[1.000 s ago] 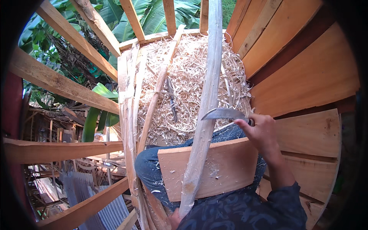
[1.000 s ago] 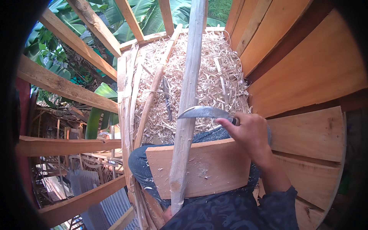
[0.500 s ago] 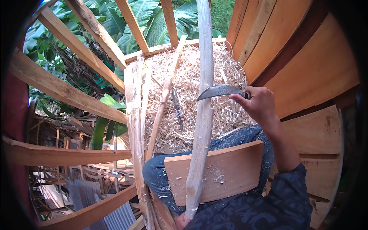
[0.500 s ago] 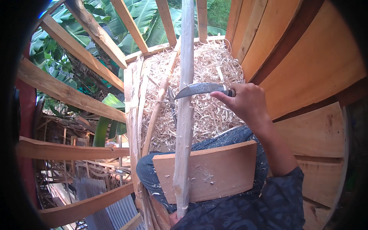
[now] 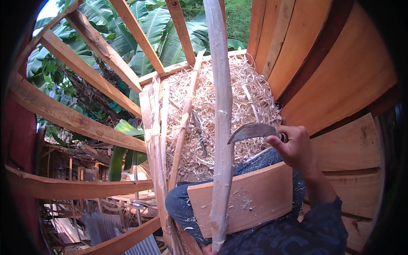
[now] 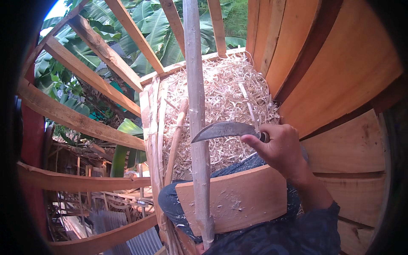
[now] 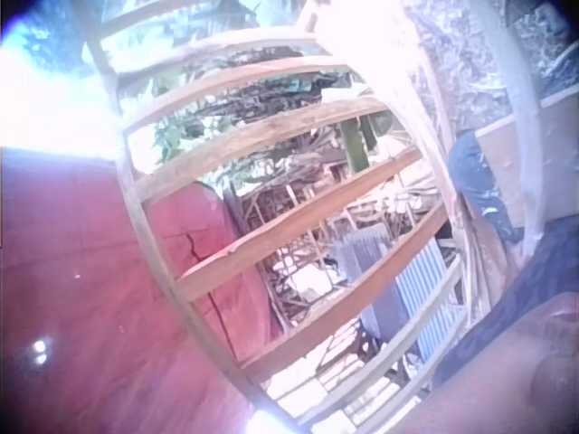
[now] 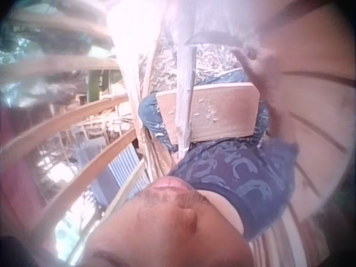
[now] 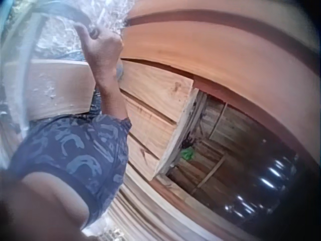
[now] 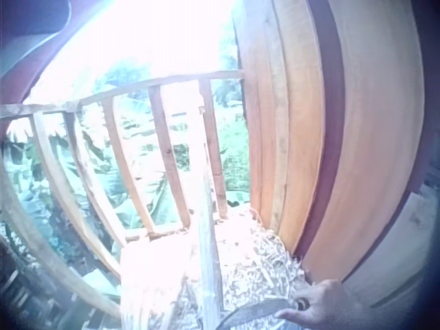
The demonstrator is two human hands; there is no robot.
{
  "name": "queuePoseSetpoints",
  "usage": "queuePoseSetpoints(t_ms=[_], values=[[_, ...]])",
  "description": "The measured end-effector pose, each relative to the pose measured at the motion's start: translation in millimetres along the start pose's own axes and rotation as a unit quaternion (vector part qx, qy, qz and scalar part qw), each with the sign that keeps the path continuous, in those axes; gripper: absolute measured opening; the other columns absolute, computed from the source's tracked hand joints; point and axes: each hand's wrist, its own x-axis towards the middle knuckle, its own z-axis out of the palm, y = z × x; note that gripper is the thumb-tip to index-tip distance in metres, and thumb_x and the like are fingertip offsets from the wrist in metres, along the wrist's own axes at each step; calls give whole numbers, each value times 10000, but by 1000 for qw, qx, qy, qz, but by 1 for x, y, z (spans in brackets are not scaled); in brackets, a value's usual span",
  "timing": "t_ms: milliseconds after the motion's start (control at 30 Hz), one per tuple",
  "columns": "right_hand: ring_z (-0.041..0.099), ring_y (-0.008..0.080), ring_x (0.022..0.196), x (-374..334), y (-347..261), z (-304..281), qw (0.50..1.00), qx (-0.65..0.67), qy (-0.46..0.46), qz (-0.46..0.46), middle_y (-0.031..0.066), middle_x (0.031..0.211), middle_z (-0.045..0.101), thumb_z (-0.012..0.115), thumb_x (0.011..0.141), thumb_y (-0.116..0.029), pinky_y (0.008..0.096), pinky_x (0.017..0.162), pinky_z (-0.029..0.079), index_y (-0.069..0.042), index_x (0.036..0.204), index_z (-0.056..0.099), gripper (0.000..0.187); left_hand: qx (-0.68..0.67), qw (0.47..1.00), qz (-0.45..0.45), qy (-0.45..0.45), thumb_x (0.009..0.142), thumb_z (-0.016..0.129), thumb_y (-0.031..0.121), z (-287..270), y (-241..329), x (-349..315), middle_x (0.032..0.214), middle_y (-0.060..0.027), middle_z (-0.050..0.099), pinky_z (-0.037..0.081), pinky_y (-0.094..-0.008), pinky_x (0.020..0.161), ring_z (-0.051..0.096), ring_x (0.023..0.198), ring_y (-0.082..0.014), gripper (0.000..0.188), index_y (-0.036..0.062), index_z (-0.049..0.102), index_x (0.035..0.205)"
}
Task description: The person sits cross-legged and uses a curved knife to shave a long wooden stick held between the legs. Wood shavings accumulate on the lap and surrounding area as the person repeatedly strokes the blade along the stick.
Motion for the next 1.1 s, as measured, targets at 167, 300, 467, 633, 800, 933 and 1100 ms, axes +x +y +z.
queuePoseSetpoints(t_ms=[167, 300, 467, 633, 800, 933, 1100], values=[[533, 251, 406, -7, -22, 8, 988, -80, -90, -93, 93, 438, 481, 561, 740, -685, 361, 426, 410, -66, 507, 522, 663, 4, 1000, 3, -10, 722, 700, 521, -2, 5, 17, 642, -150, 595, 452, -373, 531, 611, 609, -284, 521, 18, 583, 791], [533, 246, 401, 17, -15, 17, 983, -131, -60, -114, 83, 439, 485, 525, 730, -726, 355, 428, 420, -66, 514, 538, 695, 5, 1000, 4, -4, 721, 701, 521, -9, 4, 29, 645, -146, 598, 453, -371, 534, 611, 611, -276, 522, 17, 587, 797], [552, 230, 429, 47, -1, 19, 982, -157, -46, -90, 72, 455, 503, 499, 704, -773, 354, 452, 439, -63, 528, 558, 734, -1, 1000, 6, -3, 720, 703, 520, -12, 5, 40, 648, -141, 601, 454, -367, 537, 611, 613, -266, 524, 15, 592, 805], [551, 222, 426, 67, 2, 27, 979, -169, -8, -114, 69, 450, 497, 501, 682, -791, 350, 459, 448, -55, 524, 556, 756, -3, 1000, 7, 5, 719, 704, 520, -15, 4, 49, 651, -137, 604, 456, -364, 540, 611, 614, -256, 526, 14, 597, 813], [548, 206, 420, 80, 6, 34, 975, -184, 16, -120, 62, 441, 492, 494, 665, -810, 340, 452, 445, -53, 506, 547, 775, -6, 1000, 13, 9, 718, 705, 520, -16, 2, 54, 655, -132, 607, 457, -361, 543, 611, 616, -247, 528, 13, 602, 822], [555, 206, 426, 90, 4, 34, 975, -190, 18, -111, 61, 445, 499, 494, 656, -818, 342, 453, 448, -55, 505, 548, 779, -6, 1000, 17, 14, 717, 706, 520, -19, 0, 58, 658, -129, 610, 458, -358, 545, 611, 618, -239, 529, 12, 607, 828], [591, 248, 467, 101, -1, 27, 977, -188, 20, -94, 77, 460, 523, 507, 661, -809, 360, 477, 469, -51, 514, 567, 774, -7, 999, 26, 17, 716, 708, 519, -19, -2, 59, 661, -124, 613, 460, -355, 549, 610, 620, -229, 531, 11, 612, 836]])
